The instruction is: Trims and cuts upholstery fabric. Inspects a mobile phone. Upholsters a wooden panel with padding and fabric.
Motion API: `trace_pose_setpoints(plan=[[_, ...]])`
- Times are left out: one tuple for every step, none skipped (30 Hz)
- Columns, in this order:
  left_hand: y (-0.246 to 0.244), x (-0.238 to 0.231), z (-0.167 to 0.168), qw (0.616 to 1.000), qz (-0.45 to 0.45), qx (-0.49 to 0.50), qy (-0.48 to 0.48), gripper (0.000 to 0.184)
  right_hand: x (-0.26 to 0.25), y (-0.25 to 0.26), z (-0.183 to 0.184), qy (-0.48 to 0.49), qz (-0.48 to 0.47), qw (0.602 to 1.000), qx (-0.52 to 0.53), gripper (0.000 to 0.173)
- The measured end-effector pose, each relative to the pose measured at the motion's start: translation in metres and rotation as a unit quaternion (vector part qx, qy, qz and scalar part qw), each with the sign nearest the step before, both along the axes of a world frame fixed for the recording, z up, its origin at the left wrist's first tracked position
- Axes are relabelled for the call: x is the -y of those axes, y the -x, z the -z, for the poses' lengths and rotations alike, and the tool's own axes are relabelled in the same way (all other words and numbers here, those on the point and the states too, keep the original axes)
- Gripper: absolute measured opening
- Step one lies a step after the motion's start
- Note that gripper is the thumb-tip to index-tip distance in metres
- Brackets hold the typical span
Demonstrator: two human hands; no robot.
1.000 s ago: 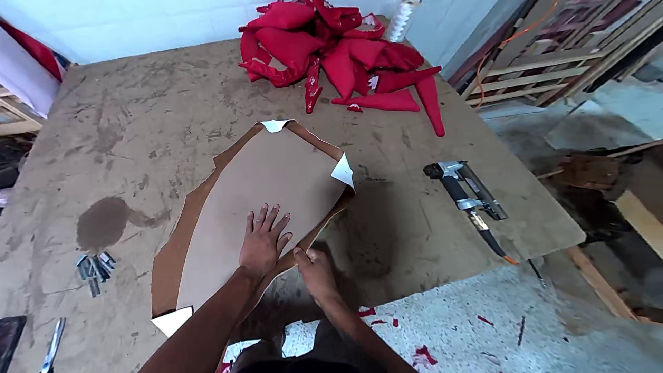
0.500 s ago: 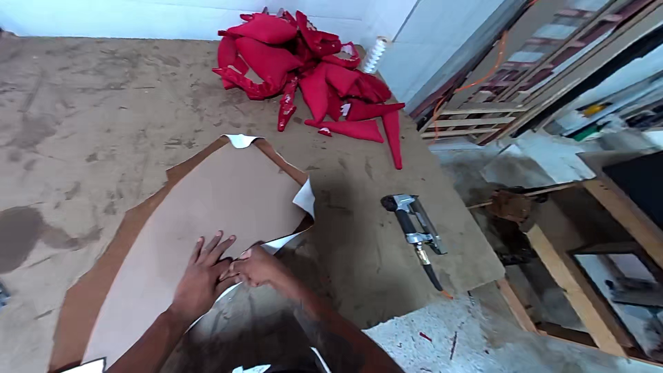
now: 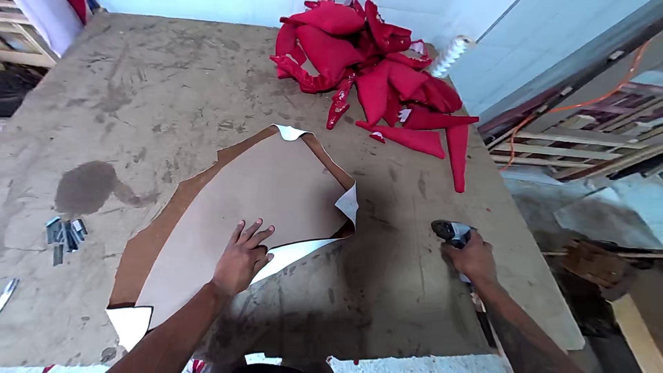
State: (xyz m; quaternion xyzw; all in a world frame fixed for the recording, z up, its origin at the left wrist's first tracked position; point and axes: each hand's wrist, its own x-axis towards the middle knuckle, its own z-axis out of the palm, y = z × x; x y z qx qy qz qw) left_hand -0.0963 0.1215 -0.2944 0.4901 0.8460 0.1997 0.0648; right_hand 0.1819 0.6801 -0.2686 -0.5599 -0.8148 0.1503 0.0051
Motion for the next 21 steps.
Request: trace_pose_setpoints(plan=[[0.000, 0.000, -0.001, 1.000, 0.001, 0.001, 0.000, 0.050, 0.018, 0.005, -0.014, 0.020, 0.002, 1.000, 0.003, 0.078], [0.001, 0.000, -0.002, 1.000, -0.001, 0.005, 0.001, 0.051, 0.042, 0.011, -0.029, 0.037, -0.003, 0.999, 0.001, 0.070], [0.001, 0.002, -0.003, 1.000, -0.003, 0.012, 0.003, 0.051, 0.075, 0.016, -0.045, 0.060, -0.016, 0.998, -0.007, 0.063], [0.001, 0.003, -0.004, 1.000, -0.004, 0.021, 0.008, 0.052, 0.117, 0.020, -0.061, 0.093, -0.041, 0.995, -0.024, 0.057], [0.001, 0.004, -0.006, 1.000, -0.006, 0.028, 0.012, 0.052, 0.164, 0.024, -0.075, 0.129, -0.078, 0.988, -0.043, 0.051], [0.001, 0.005, -0.008, 0.999, -0.007, 0.034, 0.018, 0.052, 0.214, 0.032, -0.087, 0.164, -0.122, 0.977, -0.056, 0.046], [0.002, 0.006, -0.009, 0.999, -0.008, 0.036, 0.023, 0.053, 0.264, 0.043, -0.097, 0.188, -0.162, 0.967, -0.062, 0.041], [0.003, 0.007, -0.010, 0.999, -0.008, 0.040, 0.026, 0.053, 0.310, 0.058, -0.105, 0.202, -0.192, 0.959, -0.054, 0.040], [0.004, 0.007, -0.011, 0.999, -0.007, 0.045, 0.029, 0.052, 0.347, 0.072, -0.109, 0.208, -0.217, 0.953, -0.040, 0.041], [0.004, 0.007, -0.011, 0.998, -0.004, 0.052, 0.029, 0.052, 0.373, 0.084, -0.107, 0.205, -0.243, 0.948, -0.026, 0.042], [0.003, 0.008, -0.010, 0.998, -0.004, 0.061, 0.016, 0.049, 0.391, 0.094, -0.105, 0.204, -0.262, 0.943, -0.013, 0.042], [0.003, 0.010, -0.009, 0.997, -0.004, 0.072, 0.002, 0.047, 0.404, 0.104, -0.104, 0.209, -0.272, 0.939, -0.001, 0.040], [0.004, 0.012, -0.008, 0.997, -0.005, 0.079, -0.007, 0.045, 0.412, 0.112, -0.101, 0.211, -0.277, 0.938, 0.007, 0.039], [0.005, 0.014, -0.008, 0.997, -0.005, 0.082, -0.009, 0.045, 0.418, 0.118, -0.099, 0.211, -0.280, 0.936, 0.010, 0.038], [0.007, 0.014, -0.008, 0.997, -0.004, 0.082, -0.002, 0.046, 0.421, 0.124, -0.099, 0.207, -0.286, 0.935, 0.008, 0.035], [0.008, 0.015, -0.008, 0.996, -0.004, 0.084, 0.004, 0.047, 0.423, 0.127, -0.098, 0.199, -0.294, 0.935, 0.011, 0.033], [0.006, 0.015, -0.007, 0.996, -0.005, 0.084, 0.008, 0.047, 0.425, 0.129, -0.100, 0.194, -0.303, 0.933, 0.022, 0.032], [0.004, 0.015, -0.006, 0.996, -0.005, 0.085, 0.010, 0.048, 0.427, 0.130, -0.101, 0.192, -0.309, 0.931, 0.037, 0.031], [0.004, 0.015, -0.006, 0.997, -0.002, 0.082, 0.009, 0.048, 0.426, 0.131, -0.103, 0.188, -0.314, 0.929, 0.049, 0.032], [0.005, 0.015, -0.006, 0.997, 0.000, 0.081, 0.007, 0.048, 0.421, 0.130, -0.104, 0.184, -0.313, 0.930, 0.055, 0.034], [0.006, 0.014, -0.006, 0.996, 0.000, 0.086, 0.001, 0.048, 0.412, 0.124, -0.104, 0.175, -0.307, 0.934, 0.050, 0.038]])
